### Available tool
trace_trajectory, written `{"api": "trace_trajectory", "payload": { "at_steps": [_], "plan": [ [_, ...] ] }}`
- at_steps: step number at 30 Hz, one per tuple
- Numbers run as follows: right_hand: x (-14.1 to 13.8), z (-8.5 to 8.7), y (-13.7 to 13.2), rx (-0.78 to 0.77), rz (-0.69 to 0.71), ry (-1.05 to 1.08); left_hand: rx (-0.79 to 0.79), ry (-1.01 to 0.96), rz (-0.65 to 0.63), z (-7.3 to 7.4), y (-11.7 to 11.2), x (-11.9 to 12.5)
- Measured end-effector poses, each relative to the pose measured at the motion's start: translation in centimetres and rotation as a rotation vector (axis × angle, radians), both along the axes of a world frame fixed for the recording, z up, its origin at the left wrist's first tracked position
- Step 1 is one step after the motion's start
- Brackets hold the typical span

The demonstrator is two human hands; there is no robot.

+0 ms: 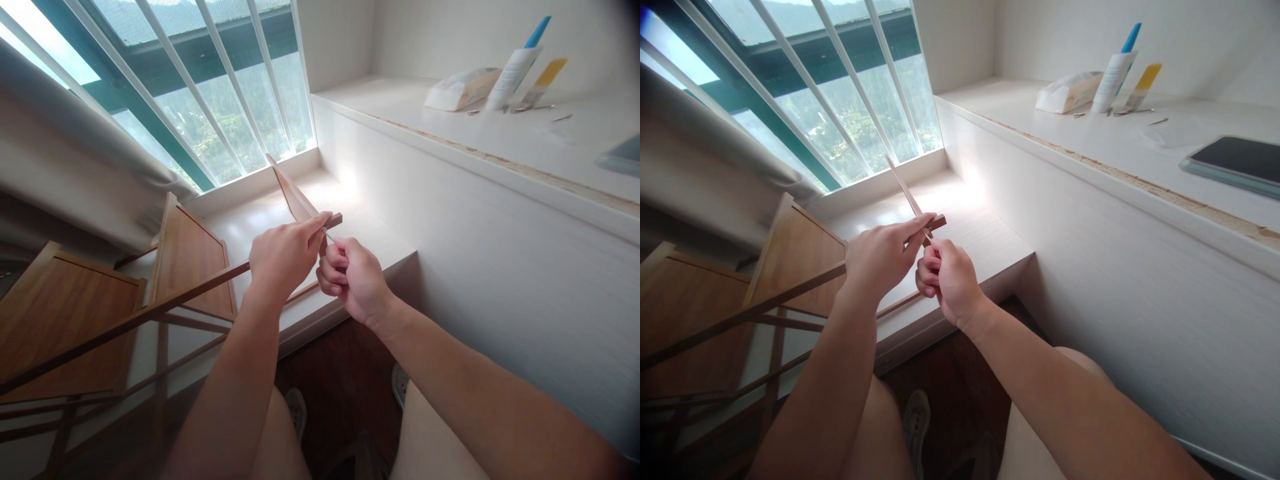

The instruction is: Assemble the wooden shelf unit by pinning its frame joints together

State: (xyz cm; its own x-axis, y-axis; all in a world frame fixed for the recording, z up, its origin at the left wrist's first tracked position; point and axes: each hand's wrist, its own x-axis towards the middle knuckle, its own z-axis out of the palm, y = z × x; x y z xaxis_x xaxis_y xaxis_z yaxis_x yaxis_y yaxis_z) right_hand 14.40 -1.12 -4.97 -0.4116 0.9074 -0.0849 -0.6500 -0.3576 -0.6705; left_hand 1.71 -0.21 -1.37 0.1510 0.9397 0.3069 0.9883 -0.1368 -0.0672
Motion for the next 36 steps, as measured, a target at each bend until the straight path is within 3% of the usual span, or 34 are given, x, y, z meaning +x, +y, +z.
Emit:
{"api": "trace_trajectory", "payload": {
  "at_steps": [13,19,30,36],
  "plan": [
    [0.6,-1.2,1.5,0.16,-0.149,-0.352,-0.063,-0.072,0.012,0.5,-0.3,0.3],
    [1.0,-1.4,1.8,0.188,-0.143,-0.471,-0.06,-0.073,0.019,0.4,-0.2,0.3],
    [1.4,-1.9,1.5,0.495,-0.217,-0.811,-0.06,-0.074,-0.008,0.4,-0.2,0.1],
    [1.6,-1.8,1.5,0.533,-0.225,-0.873,-0.072,-0.092,0.011,0.4,-0.2,0.2]
  ]
}}
